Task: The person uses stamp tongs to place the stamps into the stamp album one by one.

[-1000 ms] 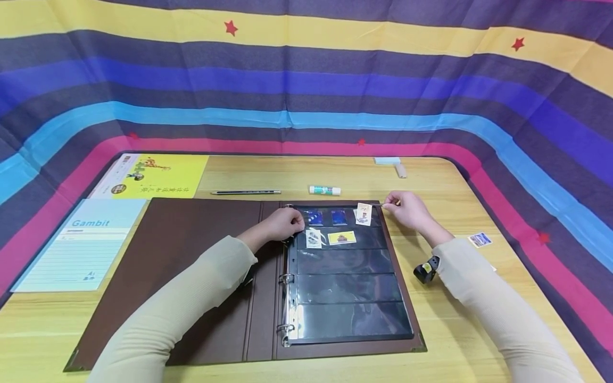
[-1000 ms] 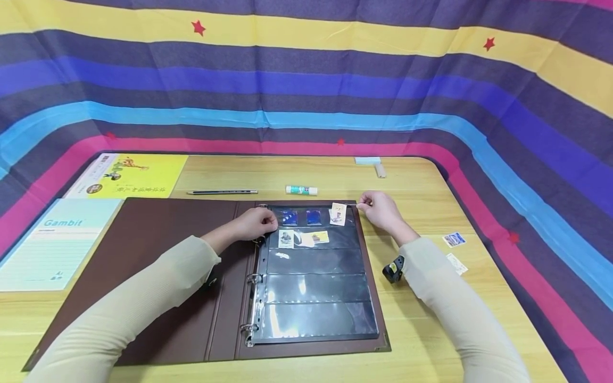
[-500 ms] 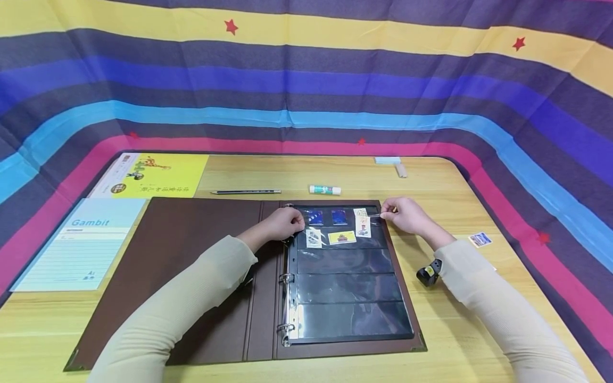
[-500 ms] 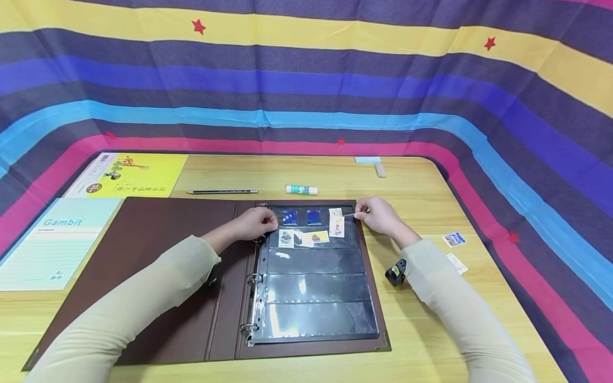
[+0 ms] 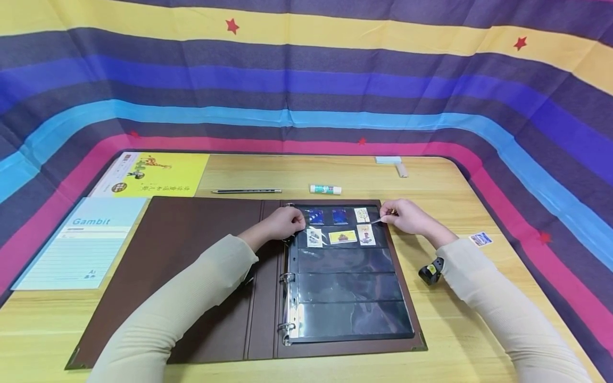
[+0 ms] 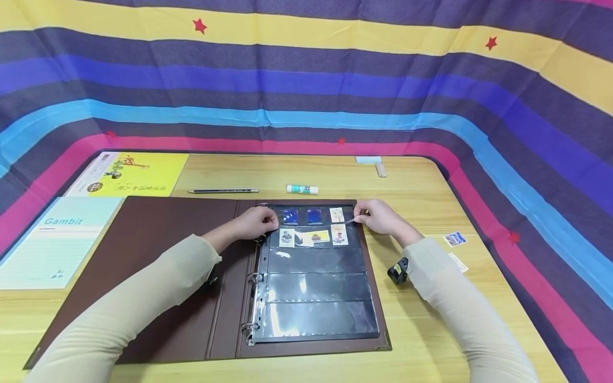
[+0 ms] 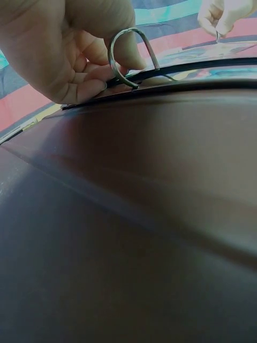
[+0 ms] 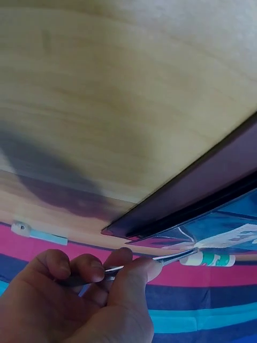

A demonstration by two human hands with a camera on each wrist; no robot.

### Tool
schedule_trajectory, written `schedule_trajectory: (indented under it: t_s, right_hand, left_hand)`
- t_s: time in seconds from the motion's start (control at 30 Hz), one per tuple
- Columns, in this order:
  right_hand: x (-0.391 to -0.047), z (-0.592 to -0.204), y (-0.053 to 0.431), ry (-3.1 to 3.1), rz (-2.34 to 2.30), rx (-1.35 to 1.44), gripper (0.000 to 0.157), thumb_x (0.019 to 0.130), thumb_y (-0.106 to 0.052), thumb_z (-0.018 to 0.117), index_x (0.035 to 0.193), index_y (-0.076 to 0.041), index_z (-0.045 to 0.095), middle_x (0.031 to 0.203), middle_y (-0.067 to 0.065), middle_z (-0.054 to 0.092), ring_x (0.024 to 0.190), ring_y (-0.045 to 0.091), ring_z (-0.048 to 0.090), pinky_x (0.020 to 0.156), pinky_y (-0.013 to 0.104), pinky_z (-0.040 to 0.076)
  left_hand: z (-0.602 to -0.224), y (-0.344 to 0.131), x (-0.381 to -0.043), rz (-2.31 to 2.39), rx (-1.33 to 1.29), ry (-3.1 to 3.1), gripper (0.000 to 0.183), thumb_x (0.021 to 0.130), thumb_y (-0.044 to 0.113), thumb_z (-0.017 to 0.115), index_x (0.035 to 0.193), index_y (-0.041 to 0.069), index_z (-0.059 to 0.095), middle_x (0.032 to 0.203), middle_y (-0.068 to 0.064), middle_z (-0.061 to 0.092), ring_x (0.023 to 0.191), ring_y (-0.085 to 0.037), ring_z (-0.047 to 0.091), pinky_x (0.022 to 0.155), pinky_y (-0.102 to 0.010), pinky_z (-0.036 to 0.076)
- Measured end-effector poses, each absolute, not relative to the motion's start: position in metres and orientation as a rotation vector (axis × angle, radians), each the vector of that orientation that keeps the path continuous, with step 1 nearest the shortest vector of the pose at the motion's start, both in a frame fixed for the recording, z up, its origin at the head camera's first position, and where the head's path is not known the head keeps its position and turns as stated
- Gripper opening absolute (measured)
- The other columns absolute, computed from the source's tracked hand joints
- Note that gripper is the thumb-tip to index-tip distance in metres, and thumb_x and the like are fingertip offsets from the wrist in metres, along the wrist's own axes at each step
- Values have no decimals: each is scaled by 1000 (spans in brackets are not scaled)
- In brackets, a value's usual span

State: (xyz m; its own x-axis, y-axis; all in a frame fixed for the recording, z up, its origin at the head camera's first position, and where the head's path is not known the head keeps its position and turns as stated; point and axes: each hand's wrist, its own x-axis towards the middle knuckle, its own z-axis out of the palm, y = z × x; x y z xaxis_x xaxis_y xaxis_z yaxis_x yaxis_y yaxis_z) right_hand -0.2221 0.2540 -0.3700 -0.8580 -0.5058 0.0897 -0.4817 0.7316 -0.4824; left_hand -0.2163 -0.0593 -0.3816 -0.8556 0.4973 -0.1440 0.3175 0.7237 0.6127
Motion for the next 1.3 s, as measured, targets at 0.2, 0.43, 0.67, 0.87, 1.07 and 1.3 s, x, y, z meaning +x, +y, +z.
schedule_trajectory:
  t_s: [0.2, 0.43, 0.67, 0.87, 1.07, 1.3]
  right_hand:
    - [-223, -369, 256, 2816, -765, -837, 11, 74, -2, 58, 67, -9, 54, 64, -1, 52, 61, 14, 45, 59, 30, 37]
    - [-223, -369, 257, 2759, -799, -839, 8, 75, -1, 57, 69, -7, 54, 66, 2, 53, 64, 16, 47, 60, 31, 38]
    - [-223, -369, 259, 2786, -783, -833, 7, 75, -2, 57, 71, -7, 54, 69, 1, 54, 66, 15, 48, 63, 32, 38]
    - [-216, -363, 263, 2889, -796, -778, 4, 78, -9, 56, 75, -8, 54, 72, 0, 53, 68, 15, 46, 63, 32, 37]
    - [-202, -354, 274, 2926, -861, -767, 5, 79, -12, 55, 76, -8, 54, 73, 1, 52, 68, 15, 45, 61, 31, 36]
    - [-180, -351, 290, 2922, -931, -717, 4, 81, -10, 52, 78, -8, 52, 73, 2, 50, 66, 15, 44, 57, 28, 38]
  left_hand:
    - [-382, -59, -217, 859, 631, 2625, 9, 81, 11, 51, 73, 9, 54, 69, -1, 50, 60, -13, 44, 62, -26, 36]
    - [-382, -58, -217, 850, 638, 2633, 9, 80, 10, 51, 72, 9, 55, 69, -1, 50, 60, -13, 44, 63, -26, 37]
    - [-381, -59, -216, 848, 662, 2652, 9, 80, 12, 51, 72, 10, 55, 68, 0, 50, 60, -13, 45, 62, -25, 37]
    - [-373, -67, -208, 994, 768, 2703, 9, 81, 18, 51, 77, 12, 57, 72, 2, 50, 64, -11, 44, 59, -24, 38]
    - [-358, -75, -182, 1161, 942, 2657, 8, 80, 15, 53, 81, 9, 58, 73, 5, 51, 66, -9, 46, 59, -23, 40]
    - [-363, -73, -160, 920, 996, 2561, 14, 80, 15, 54, 91, 9, 60, 83, 6, 57, 76, -5, 50, 68, -21, 40]
